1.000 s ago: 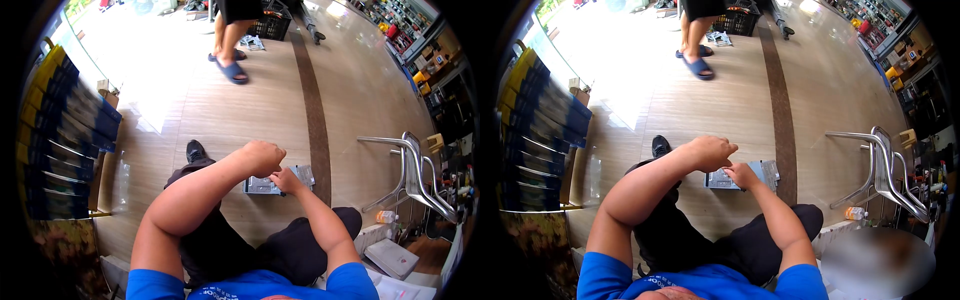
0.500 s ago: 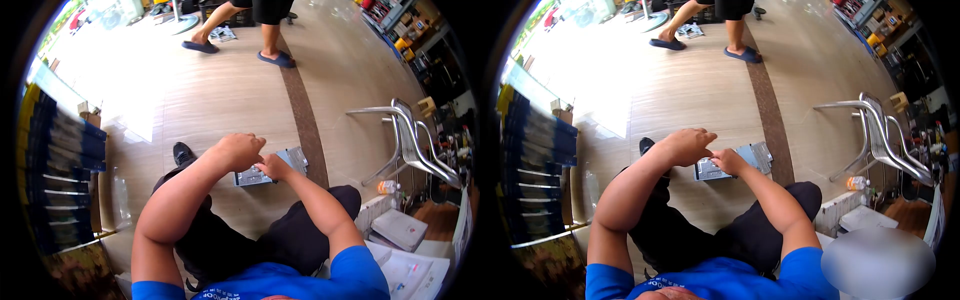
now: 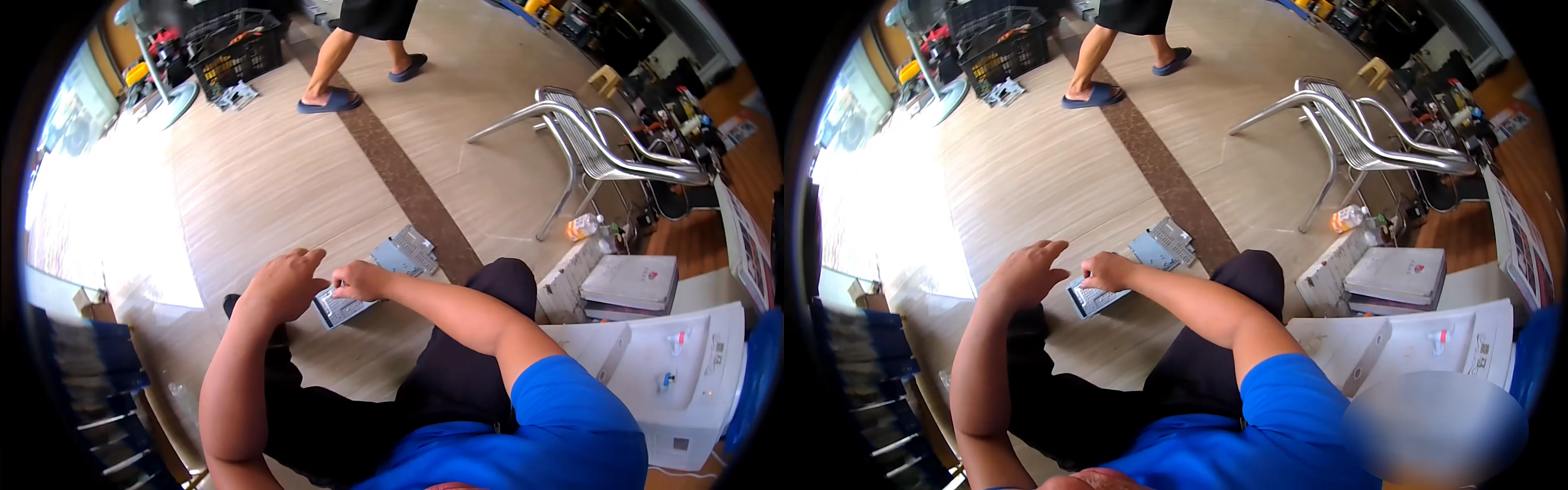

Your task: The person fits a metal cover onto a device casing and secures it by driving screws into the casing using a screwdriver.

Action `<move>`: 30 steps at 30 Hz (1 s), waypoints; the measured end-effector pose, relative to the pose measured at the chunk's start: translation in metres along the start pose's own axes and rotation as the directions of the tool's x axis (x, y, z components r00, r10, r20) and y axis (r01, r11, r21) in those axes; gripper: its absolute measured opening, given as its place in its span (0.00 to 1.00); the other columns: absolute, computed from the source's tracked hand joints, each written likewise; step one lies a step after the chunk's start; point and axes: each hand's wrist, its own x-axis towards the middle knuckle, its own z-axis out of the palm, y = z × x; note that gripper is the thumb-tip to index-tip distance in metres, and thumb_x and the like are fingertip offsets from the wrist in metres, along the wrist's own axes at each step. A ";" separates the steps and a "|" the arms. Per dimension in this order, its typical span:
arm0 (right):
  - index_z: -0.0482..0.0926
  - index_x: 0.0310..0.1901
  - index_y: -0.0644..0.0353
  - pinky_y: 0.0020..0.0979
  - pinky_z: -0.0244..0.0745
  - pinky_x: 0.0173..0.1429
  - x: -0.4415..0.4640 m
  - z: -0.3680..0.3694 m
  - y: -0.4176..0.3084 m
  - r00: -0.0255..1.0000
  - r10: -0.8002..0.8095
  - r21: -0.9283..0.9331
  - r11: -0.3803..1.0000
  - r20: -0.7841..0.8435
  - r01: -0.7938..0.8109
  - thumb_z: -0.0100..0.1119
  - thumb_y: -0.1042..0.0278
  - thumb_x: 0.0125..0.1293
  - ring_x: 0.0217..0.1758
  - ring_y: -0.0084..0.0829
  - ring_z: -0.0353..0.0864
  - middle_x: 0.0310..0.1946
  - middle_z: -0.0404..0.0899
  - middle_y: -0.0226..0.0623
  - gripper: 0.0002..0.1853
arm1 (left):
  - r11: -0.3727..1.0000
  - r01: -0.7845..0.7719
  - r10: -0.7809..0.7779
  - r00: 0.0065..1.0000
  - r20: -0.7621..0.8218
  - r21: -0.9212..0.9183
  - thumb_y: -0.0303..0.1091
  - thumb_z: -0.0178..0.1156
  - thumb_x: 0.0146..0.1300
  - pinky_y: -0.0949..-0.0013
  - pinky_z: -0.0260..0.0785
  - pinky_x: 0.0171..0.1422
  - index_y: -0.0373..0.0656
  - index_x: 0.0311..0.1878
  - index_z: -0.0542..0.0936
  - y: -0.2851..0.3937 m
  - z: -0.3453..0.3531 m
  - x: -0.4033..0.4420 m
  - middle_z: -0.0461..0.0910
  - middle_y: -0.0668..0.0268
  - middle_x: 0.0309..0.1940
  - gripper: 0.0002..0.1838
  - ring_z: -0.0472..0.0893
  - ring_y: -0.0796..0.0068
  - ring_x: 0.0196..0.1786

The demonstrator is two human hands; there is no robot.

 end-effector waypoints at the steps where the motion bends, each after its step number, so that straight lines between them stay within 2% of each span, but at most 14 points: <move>1: 0.82 0.34 0.64 0.42 0.76 0.47 -0.001 0.000 -0.002 1.000 0.014 0.013 1.000 -0.006 -0.014 0.65 0.60 0.60 0.39 0.50 0.83 0.31 0.83 0.52 0.13 | 1.000 0.011 -0.011 1.000 0.008 0.000 0.39 0.61 0.65 0.57 0.69 0.64 0.42 0.64 0.72 0.001 0.000 -0.001 0.76 0.53 0.59 0.26 0.75 0.53 0.62; 8: 0.84 0.35 0.64 0.41 0.77 0.45 -0.001 -0.007 -0.002 0.999 -0.036 0.055 0.998 0.004 0.035 0.65 0.62 0.59 0.38 0.47 0.84 0.31 0.83 0.51 0.12 | 1.000 -0.007 0.007 1.000 -0.006 0.016 0.39 0.61 0.65 0.57 0.68 0.64 0.42 0.64 0.72 0.007 0.000 0.000 0.76 0.55 0.59 0.25 0.75 0.54 0.62; 10: 0.85 0.35 0.61 0.41 0.77 0.49 -0.002 -0.007 -0.002 1.000 -0.003 0.067 0.998 0.022 0.001 0.64 0.58 0.60 0.41 0.47 0.84 0.32 0.84 0.49 0.13 | 0.999 -0.028 0.029 0.999 -0.043 0.020 0.37 0.61 0.64 0.55 0.69 0.61 0.42 0.61 0.73 0.008 0.002 -0.001 0.79 0.53 0.52 0.22 0.77 0.53 0.58; 13: 0.85 0.35 0.60 0.41 0.77 0.50 -0.003 -0.005 -0.005 1.000 0.001 0.058 0.998 0.031 -0.002 0.63 0.59 0.60 0.42 0.46 0.84 0.33 0.84 0.48 0.12 | 0.999 -0.047 0.047 0.996 -0.070 0.006 0.37 0.61 0.64 0.55 0.69 0.61 0.42 0.61 0.73 0.005 0.005 -0.002 0.79 0.53 0.52 0.23 0.77 0.53 0.58; 15: 0.85 0.36 0.61 0.41 0.77 0.47 -0.004 -0.005 -0.004 1.000 -0.004 0.051 0.999 0.013 0.003 0.64 0.63 0.60 0.39 0.47 0.84 0.32 0.84 0.49 0.10 | 0.999 -0.050 0.050 0.996 -0.076 0.004 0.37 0.61 0.64 0.55 0.69 0.61 0.43 0.61 0.73 0.004 0.006 -0.002 0.79 0.54 0.52 0.23 0.77 0.53 0.58; 20: 0.85 0.37 0.60 0.40 0.77 0.47 -0.003 -0.001 0.001 0.999 -0.040 0.036 0.999 0.013 0.040 0.63 0.62 0.61 0.40 0.47 0.84 0.33 0.84 0.49 0.10 | 0.999 -0.047 0.047 0.996 -0.079 0.008 0.38 0.61 0.65 0.55 0.70 0.60 0.43 0.61 0.73 0.002 0.005 -0.002 0.79 0.55 0.53 0.23 0.77 0.53 0.58; 22: 0.85 0.37 0.60 0.40 0.77 0.47 -0.003 -0.001 -0.001 0.998 -0.067 0.030 0.997 0.008 0.067 0.63 0.62 0.62 0.40 0.47 0.84 0.33 0.84 0.49 0.10 | 1.000 0.013 -0.013 1.000 0.028 -0.001 0.40 0.60 0.65 0.57 0.69 0.64 0.41 0.64 0.72 0.007 -0.003 -0.003 0.76 0.54 0.59 0.25 0.75 0.54 0.62; 30: 0.84 0.41 0.60 0.42 0.77 0.52 -0.001 -0.010 -0.010 0.998 0.000 0.036 0.999 0.070 -0.002 0.57 0.63 0.66 0.45 0.49 0.83 0.38 0.85 0.48 0.11 | 1.000 0.006 -0.007 1.000 0.007 0.010 0.40 0.62 0.64 0.57 0.70 0.63 0.43 0.63 0.73 0.001 0.000 -0.002 0.77 0.54 0.59 0.26 0.76 0.53 0.61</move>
